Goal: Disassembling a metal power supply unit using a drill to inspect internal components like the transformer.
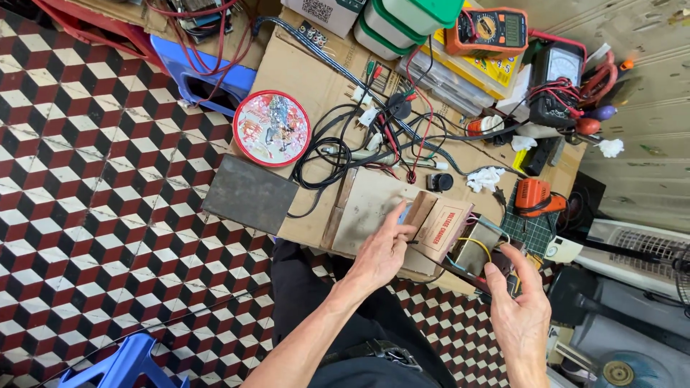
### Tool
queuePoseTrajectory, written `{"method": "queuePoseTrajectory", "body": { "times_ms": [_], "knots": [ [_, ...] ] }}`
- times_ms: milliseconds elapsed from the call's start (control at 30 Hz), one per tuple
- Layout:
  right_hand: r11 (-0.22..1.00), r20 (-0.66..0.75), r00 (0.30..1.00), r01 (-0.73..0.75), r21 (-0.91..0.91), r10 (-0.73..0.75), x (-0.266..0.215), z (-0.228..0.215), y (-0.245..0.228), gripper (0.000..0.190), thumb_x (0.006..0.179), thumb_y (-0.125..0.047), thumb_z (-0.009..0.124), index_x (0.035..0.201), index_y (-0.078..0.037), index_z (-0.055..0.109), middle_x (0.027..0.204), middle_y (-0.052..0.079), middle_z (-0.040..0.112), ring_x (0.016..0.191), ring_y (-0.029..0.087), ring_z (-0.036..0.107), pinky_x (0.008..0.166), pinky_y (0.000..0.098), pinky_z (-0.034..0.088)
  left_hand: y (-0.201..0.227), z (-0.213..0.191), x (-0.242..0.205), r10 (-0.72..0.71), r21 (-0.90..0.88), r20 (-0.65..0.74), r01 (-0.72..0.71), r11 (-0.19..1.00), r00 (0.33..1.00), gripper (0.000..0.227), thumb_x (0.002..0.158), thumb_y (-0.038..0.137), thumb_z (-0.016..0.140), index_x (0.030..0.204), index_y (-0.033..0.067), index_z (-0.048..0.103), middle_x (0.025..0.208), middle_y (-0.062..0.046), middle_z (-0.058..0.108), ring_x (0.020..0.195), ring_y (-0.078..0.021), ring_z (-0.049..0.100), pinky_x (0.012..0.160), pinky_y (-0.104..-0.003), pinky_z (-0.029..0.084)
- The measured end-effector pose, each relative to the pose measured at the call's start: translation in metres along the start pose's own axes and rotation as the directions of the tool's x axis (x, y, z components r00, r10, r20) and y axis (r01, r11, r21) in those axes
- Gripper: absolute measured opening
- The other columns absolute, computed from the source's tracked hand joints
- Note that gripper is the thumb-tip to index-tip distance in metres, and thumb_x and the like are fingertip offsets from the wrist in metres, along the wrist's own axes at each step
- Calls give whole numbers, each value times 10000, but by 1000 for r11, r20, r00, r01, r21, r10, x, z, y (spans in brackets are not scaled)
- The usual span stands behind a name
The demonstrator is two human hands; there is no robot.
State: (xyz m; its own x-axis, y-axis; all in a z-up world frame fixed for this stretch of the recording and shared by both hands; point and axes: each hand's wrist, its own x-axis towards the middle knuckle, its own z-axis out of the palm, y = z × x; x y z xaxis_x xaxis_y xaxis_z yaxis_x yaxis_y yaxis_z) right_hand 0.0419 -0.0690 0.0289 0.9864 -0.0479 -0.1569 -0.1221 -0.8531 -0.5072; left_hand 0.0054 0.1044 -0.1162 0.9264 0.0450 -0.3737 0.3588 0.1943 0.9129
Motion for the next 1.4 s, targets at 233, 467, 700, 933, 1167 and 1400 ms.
{"method": "queuePoseTrajectory", "body": {
  "times_ms": [233, 467, 700, 933, 1167, 1400],
  "knots": [
    [994, 2, 995, -102, -36, 102, -7, 3, -21, 435, 948, -198, 665, 1365, -80, 622, 1317, 133, 622, 912, 191, 715, 701, 315, 545, -14, 4, 7, 34, 57, 35, -36, 998, 999, 660, 976, 80, 457, 1594, 153, 237, 1311, -30, 708, 1204, -266, 623, 1016, -370, 482],
    [996, -7, 999, -46, -82, 45, -6, 6, -14, 422, 953, -199, 674, 1350, -62, 630, 1306, 149, 624, 953, 185, 709, 732, 298, 559, 1, -5, 5, 52, 150, 78, -64, 987, 996, 746, 903, 60, 483, 1602, 150, 237, 1253, 9, 737, 1248, -269, 599, 1052, -358, 471],
    [988, -34, 998, -58, -145, 54, -10, 7, -23, 435, 938, -214, 691, 1340, -57, 638, 1279, 146, 640, 984, 202, 690, 741, 317, 549, 10, -6, 10, 112, 139, 112, -127, 982, 987, 777, 892, 36, 468, 1613, 146, 202, 1330, -8, 697, 1284, -277, 578, 1074, -363, 451],
    [985, -42, 999, -1, -170, -6, -15, 6, -16, 442, 957, -242, 696, 1354, -57, 634, 1297, 149, 648, 1080, 205, 658, 864, 315, 521, 27, -8, 11, 83, 123, 171, -105, 987, 982, 827, 884, 19, 433, 1635, 170, 120, 1395, 6, 653, 1324, -255, 555, 1111, -347, 425],
    [982, -40, 991, -132, -133, 128, -17, 7, -26, 465, 933, -267, 685, 1366, -105, 632, 1334, 146, 632, 1016, 212, 668, 743, 322, 543, 36, -13, 10, 41, 116, 181, -62, 991, 983, 834, 879, 10, 431, 1634, 186, 125, 1397, 9, 652, 1300, -233, 577, 1094, -330, 433],
    [983, -46, 994, -105, -149, 99, -18, 6, -19, 465, 929, -266, 687, 1361, -102, 635, 1329, 155, 623, 1072, 207, 657, 748, 326, 550, 31, -10, 12, 26, 118, 177, -47, 992, 984, 827, 879, 12, 440, 1631, 181, 137, 1393, 10, 655, 1259, -220, 605, 1063, -320, 455]
  ]
}}
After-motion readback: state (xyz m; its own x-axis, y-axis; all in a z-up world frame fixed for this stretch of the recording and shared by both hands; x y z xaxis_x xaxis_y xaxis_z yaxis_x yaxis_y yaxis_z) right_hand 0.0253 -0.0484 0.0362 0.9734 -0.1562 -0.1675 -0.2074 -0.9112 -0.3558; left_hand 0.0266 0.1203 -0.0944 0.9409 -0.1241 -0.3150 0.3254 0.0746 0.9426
